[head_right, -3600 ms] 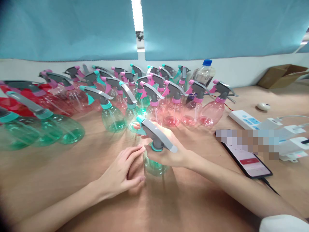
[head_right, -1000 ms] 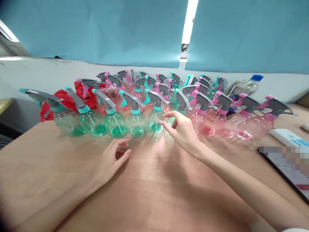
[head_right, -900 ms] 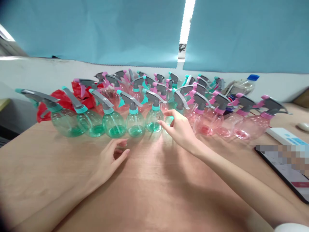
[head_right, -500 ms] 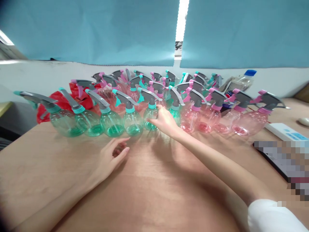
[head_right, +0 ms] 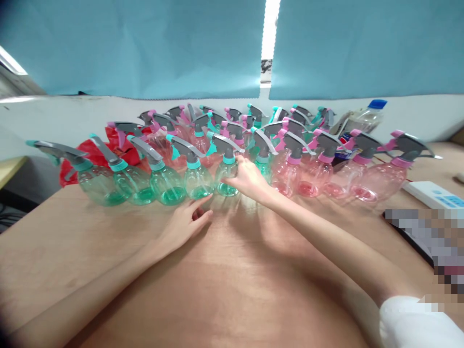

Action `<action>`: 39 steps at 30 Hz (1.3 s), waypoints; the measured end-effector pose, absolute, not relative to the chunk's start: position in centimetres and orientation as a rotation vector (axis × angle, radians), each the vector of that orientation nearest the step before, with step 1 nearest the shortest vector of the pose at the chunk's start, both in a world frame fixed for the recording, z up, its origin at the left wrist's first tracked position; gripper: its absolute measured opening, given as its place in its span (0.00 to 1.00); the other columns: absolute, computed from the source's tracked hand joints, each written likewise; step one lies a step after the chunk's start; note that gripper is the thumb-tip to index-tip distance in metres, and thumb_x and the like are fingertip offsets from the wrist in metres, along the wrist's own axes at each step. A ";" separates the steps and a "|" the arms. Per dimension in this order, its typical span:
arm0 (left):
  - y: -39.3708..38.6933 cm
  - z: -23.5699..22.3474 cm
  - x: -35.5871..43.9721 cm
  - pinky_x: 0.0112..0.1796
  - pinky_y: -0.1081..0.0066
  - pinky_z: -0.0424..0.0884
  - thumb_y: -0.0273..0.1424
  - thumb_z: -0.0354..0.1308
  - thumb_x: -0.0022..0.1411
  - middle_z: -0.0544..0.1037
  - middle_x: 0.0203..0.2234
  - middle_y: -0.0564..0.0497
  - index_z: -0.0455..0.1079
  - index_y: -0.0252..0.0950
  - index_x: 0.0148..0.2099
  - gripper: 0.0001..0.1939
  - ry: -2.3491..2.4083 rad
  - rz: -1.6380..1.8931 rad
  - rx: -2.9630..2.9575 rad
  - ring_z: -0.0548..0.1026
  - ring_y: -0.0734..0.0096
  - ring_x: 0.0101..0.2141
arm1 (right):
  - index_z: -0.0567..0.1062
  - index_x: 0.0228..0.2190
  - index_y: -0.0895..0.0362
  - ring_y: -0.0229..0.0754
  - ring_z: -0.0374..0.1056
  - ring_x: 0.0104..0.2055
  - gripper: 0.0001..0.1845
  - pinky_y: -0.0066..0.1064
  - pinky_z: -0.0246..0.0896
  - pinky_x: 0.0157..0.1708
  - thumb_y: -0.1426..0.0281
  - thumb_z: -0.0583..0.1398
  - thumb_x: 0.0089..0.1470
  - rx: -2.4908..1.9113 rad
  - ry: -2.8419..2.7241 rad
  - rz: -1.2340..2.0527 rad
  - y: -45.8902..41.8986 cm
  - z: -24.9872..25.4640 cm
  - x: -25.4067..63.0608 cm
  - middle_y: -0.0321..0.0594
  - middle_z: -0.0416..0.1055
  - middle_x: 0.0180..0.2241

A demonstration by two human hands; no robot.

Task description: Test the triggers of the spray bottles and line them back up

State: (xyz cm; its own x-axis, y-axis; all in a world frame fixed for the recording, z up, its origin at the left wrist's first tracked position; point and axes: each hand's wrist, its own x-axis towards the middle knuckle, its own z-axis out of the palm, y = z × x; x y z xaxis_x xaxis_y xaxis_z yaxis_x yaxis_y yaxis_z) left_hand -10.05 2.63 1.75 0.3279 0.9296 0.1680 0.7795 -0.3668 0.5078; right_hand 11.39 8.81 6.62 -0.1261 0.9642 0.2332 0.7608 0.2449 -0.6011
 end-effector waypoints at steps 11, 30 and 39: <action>2.6 1.8 -9.9 0.36 0.67 0.67 0.38 0.53 0.66 0.76 0.35 0.52 0.65 0.43 0.61 0.22 1.489 0.682 2.217 0.74 0.63 0.34 | 0.66 0.53 0.61 0.53 0.71 0.46 0.35 0.40 0.68 0.41 0.60 0.66 0.46 -1.463 -2.034 0.528 8.0 6.7 12.4 0.53 0.70 0.49; -3.1 1.1 -3.7 0.51 0.53 0.69 0.36 0.70 0.52 0.64 0.57 0.42 0.48 0.45 0.65 0.45 1.013 0.831 2.013 0.69 0.52 0.54 | 0.68 0.44 0.58 0.51 0.72 0.33 0.32 0.40 0.66 0.29 0.44 0.57 0.51 -1.438 -2.331 0.119 -3.0 6.0 17.5 0.47 0.71 0.36; -4.3 0.6 0.3 0.51 0.51 0.68 0.37 0.70 0.52 0.64 0.59 0.41 0.45 0.44 0.67 0.48 0.892 0.803 2.073 0.67 0.49 0.55 | 0.70 0.47 0.54 0.58 0.66 0.50 0.33 0.49 0.67 0.43 0.46 0.63 0.46 -1.345 -2.298 0.275 -5.7 6.7 21.2 0.50 0.70 0.46</action>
State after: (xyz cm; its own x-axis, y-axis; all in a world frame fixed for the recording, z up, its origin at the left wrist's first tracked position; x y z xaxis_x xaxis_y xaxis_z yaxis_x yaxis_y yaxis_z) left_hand 0.29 -4.28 0.63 0.5648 0.7863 0.2506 0.3309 -0.4939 0.8041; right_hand 21.18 -5.66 6.69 -0.4156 0.8631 0.2870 0.7709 0.5017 -0.3923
